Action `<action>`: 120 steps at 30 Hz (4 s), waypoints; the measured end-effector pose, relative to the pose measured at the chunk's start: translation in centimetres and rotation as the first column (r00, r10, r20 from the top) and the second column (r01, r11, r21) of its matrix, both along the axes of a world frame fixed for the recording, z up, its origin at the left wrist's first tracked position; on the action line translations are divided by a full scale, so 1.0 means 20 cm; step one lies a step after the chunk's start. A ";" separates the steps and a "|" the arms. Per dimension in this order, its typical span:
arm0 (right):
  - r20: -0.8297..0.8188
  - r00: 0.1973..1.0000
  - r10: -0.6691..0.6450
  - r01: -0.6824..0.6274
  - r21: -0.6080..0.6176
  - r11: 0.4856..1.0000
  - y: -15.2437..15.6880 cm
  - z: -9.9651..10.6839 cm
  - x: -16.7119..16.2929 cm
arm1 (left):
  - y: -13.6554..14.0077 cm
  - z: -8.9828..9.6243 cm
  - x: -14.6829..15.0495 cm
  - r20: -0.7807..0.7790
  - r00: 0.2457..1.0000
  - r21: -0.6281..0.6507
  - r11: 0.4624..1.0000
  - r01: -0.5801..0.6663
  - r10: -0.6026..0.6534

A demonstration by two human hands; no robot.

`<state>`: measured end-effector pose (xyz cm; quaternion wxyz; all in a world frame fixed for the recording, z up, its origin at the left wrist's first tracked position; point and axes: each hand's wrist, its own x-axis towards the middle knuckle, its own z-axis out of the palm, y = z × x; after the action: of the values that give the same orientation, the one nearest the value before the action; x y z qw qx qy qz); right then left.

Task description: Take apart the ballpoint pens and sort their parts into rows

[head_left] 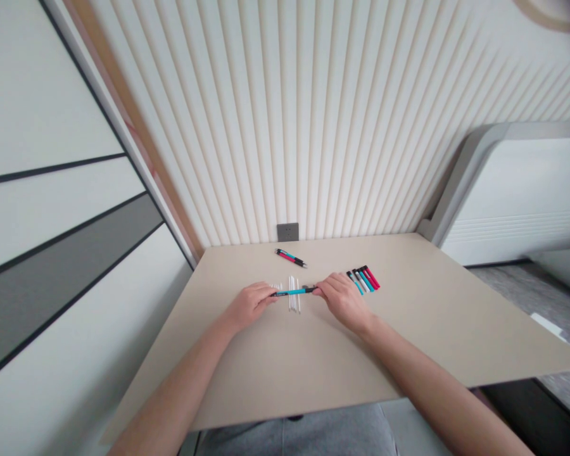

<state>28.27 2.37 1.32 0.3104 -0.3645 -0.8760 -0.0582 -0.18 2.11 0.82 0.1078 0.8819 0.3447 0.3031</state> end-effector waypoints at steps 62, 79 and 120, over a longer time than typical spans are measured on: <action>-0.107 0.991 0.079 -0.097 -0.175 0.980 -0.02 0.01 -0.03 | 0.00 0.02 -0.02 -0.021 1.000 0.097 0.995 -0.008 0.010; -0.151 0.985 0.081 -0.115 -0.231 0.966 -0.02 -0.03 -0.04 | 0.00 0.01 -0.02 -0.024 1.000 0.112 0.993 0.022 -0.019; -0.001 1.000 0.026 -0.025 -0.261 0.965 -0.02 -0.01 0.01 | -0.02 0.04 -0.01 0.170 0.984 -0.058 0.997 -0.050 0.059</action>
<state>28.38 1.97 1.05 0.2594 -0.3909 -0.8810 0.0610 -0.44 1.75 1.58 0.1520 0.8396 0.3662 0.3714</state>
